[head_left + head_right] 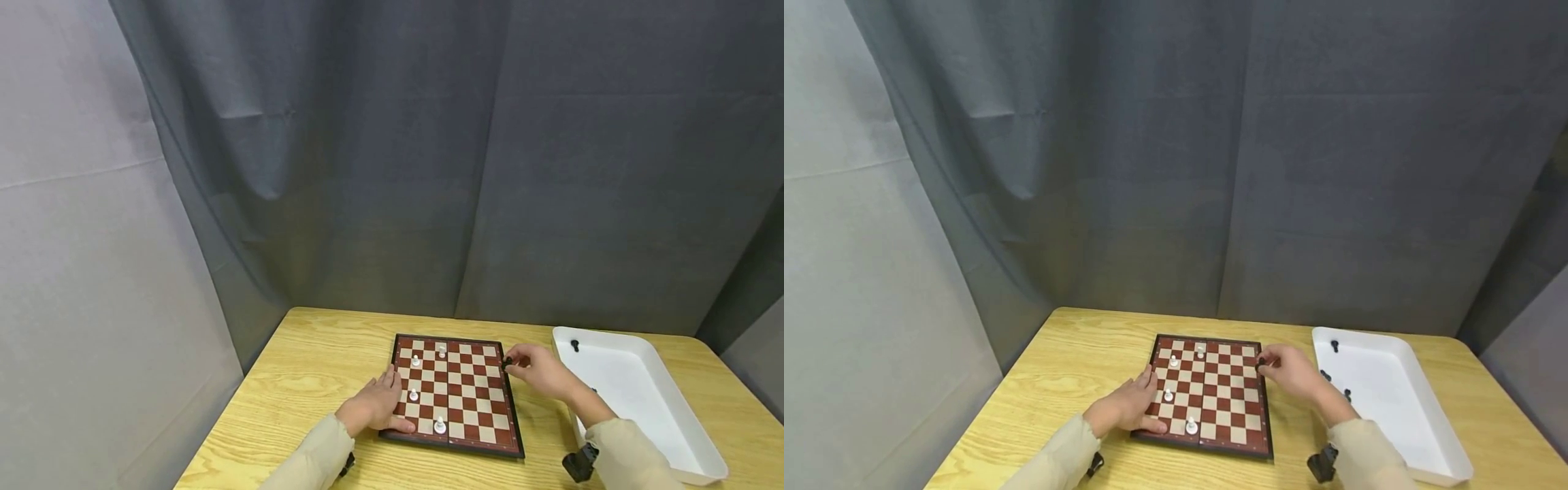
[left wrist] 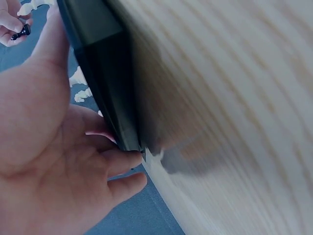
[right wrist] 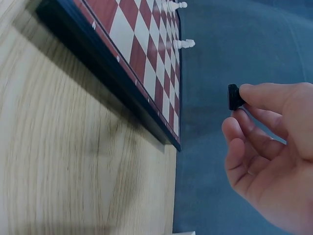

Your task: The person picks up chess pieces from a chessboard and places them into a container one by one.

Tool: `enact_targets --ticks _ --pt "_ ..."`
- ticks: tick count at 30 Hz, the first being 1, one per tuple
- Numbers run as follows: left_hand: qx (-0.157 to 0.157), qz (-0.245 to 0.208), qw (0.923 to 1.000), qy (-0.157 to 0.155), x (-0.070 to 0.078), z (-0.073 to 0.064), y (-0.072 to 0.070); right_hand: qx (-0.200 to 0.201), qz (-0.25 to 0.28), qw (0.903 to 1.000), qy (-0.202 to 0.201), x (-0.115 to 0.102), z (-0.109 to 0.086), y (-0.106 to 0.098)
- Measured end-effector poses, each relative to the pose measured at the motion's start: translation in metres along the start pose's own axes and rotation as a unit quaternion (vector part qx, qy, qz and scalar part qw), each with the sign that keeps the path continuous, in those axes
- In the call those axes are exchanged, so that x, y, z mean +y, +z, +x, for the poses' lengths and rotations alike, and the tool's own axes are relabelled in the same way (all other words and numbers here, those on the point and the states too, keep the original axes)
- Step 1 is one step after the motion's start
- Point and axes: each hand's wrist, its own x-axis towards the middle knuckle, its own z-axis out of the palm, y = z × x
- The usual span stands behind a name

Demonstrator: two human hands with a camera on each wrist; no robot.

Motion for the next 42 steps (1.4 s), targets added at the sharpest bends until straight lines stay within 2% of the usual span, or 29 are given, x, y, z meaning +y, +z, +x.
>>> enact_targets --ticks 24,33,42 --pt "0.01 0.007 0.9999 0.005 -0.001 0.0 0.002 0.04 -0.04 0.9983 0.009 0.032 -0.024 -0.035" --pt "0.014 0.015 0.9998 0.003 0.0 0.001 0.002 0.039 -0.044 0.9974 0.042 0.044 -0.032 -0.05" --pt "0.011 0.013 0.9998 0.001 0.0 0.0 0.0 0.046 -0.053 0.9962 0.052 0.056 -0.039 -0.064"
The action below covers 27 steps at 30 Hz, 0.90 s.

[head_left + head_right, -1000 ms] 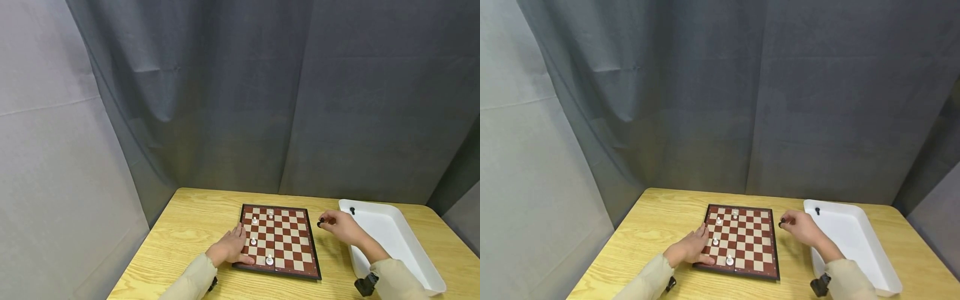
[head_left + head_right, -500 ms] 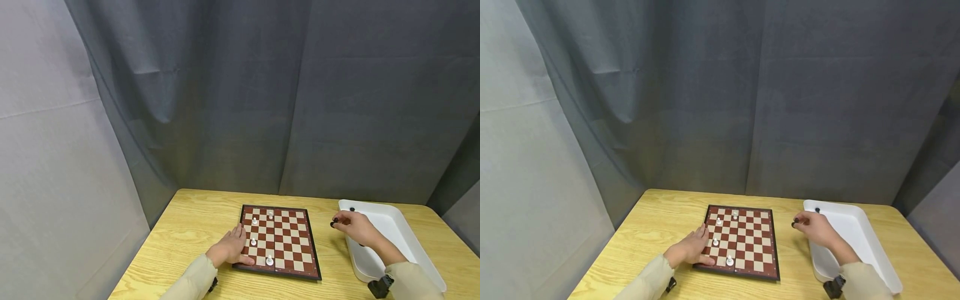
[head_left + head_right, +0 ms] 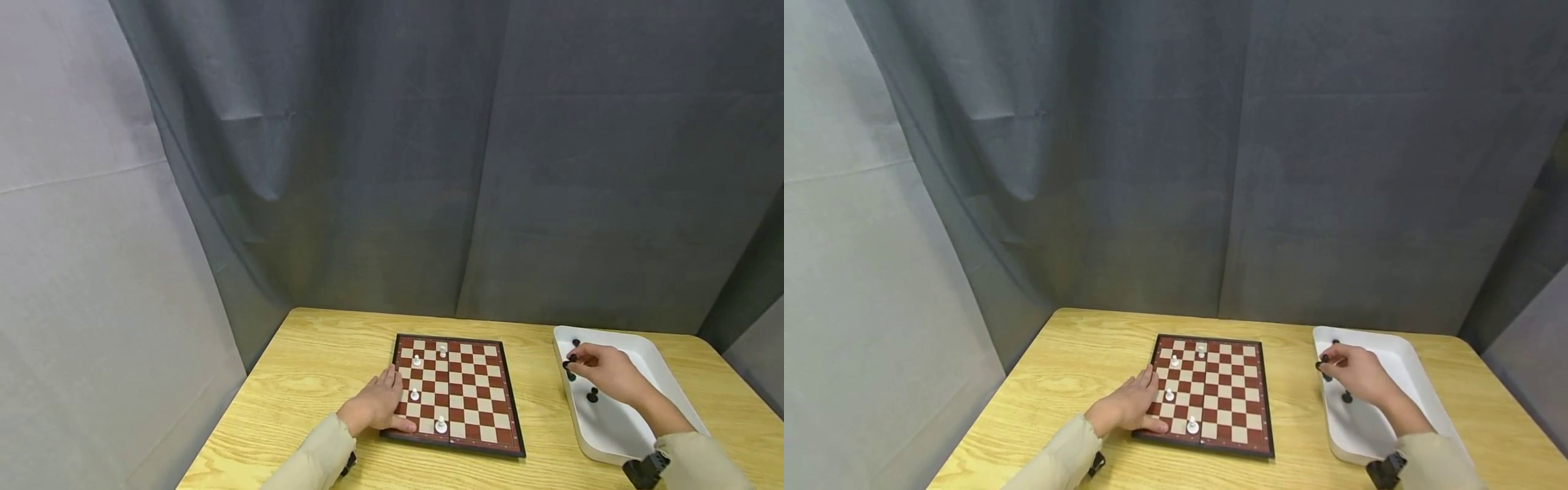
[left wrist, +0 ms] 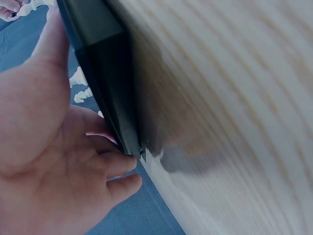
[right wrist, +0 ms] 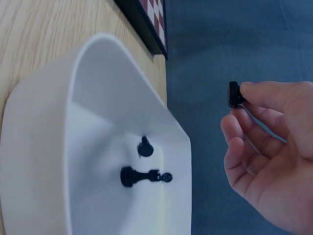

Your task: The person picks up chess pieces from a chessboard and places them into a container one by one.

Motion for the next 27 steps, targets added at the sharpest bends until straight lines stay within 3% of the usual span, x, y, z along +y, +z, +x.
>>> enact_targets --ticks 15,27 --pt "-0.001 0.01 0.9999 -0.002 0.001 0.001 0.0 -0.002 -0.008 0.9996 0.028 0.026 -0.012 -0.014" --pt "0.004 0.01 0.9999 0.0 0.0 0.001 0.0 0.009 -0.032 0.9991 0.025 0.052 -0.02 -0.02"
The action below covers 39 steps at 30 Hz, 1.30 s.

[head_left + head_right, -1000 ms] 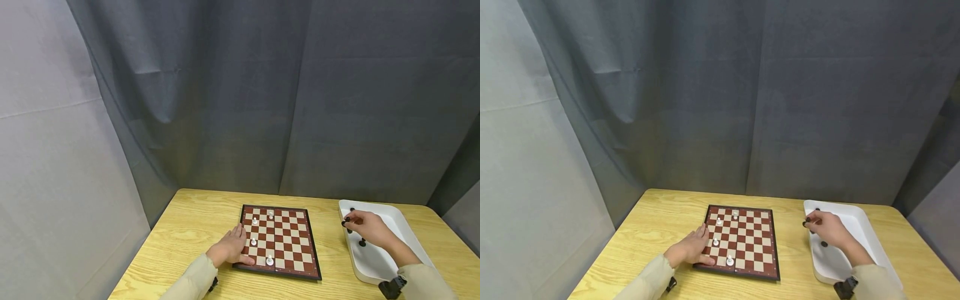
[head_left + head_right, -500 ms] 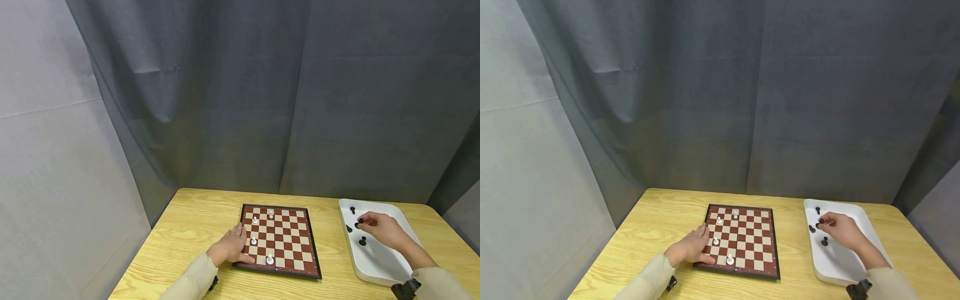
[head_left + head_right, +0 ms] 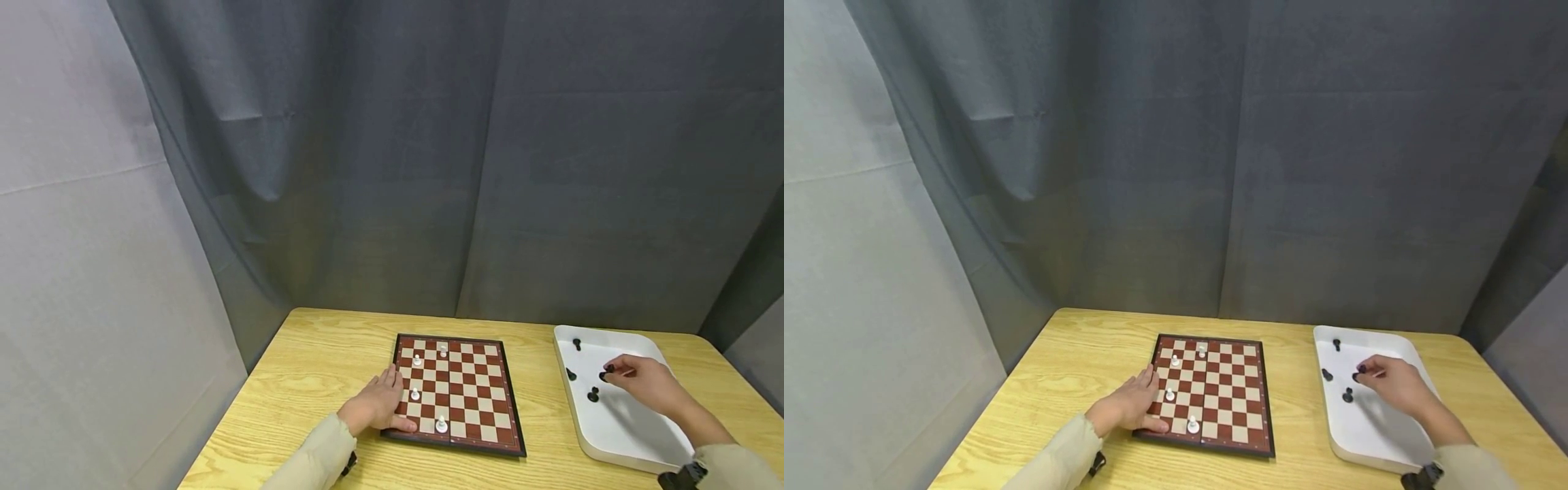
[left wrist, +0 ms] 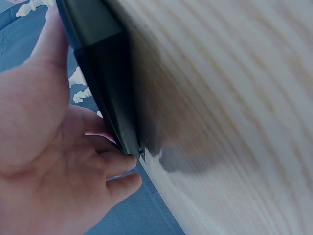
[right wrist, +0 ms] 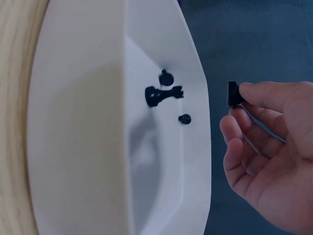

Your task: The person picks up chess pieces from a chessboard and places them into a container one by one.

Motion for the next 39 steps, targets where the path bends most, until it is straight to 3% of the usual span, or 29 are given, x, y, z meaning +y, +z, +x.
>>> enact_targets --ticks 25,32,39 --pt "-0.007 -0.001 1.0 -0.002 0.001 0.001 0.002 -0.015 -0.015 0.9988 0.044 0.033 -0.007 -0.005" --pt "-0.006 -0.001 1.0 -0.002 0.0 0.0 0.003 -0.032 -0.002 0.9975 0.062 0.03 -0.008 -0.006" --pt "-0.001 0.004 1.0 -0.001 0.0 0.0 0.002 -0.01 -0.004 0.9995 0.028 0.008 -0.005 -0.001"
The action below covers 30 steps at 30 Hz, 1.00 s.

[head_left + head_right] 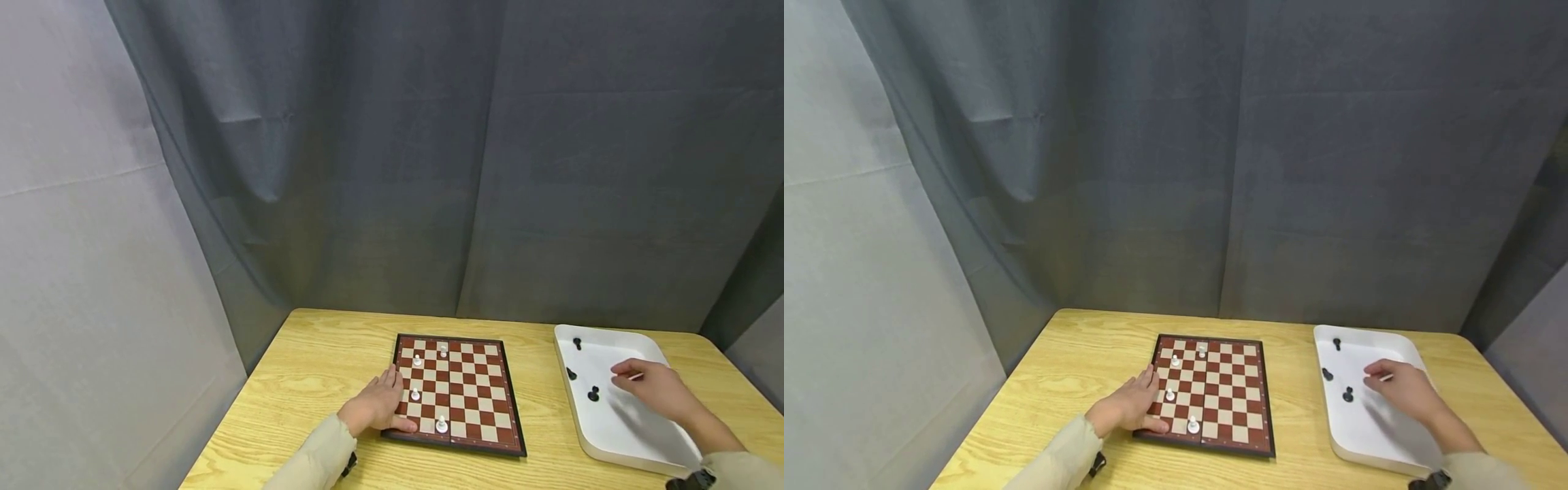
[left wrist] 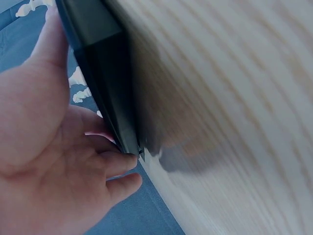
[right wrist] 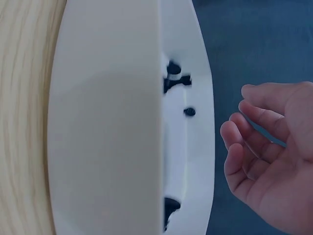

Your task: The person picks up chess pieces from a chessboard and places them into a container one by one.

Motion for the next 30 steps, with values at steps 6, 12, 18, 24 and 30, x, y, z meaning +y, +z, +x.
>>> enact_targets --ticks 6,12,18,24,30 --pt "0.002 0.0 1.0 0.003 0.0 0.0 0.001 -0.001 0.014 0.9997 -0.022 -0.031 0.001 0.011" --pt "0.0 -0.004 1.0 0.004 0.0 -0.001 0.001 -0.022 0.052 0.9971 -0.051 -0.065 0.001 0.032" --pt "0.001 -0.001 1.0 0.003 -0.001 0.001 0.001 -0.046 0.077 0.9924 -0.084 -0.093 0.002 0.057" --pt "-0.001 0.0 1.0 0.001 -0.001 0.003 0.003 -0.072 0.108 0.9855 -0.109 -0.118 0.002 0.078" --pt "-0.004 0.001 1.0 0.0 -0.001 0.001 0.002 -0.092 0.127 0.9783 -0.135 -0.142 0.003 0.097"
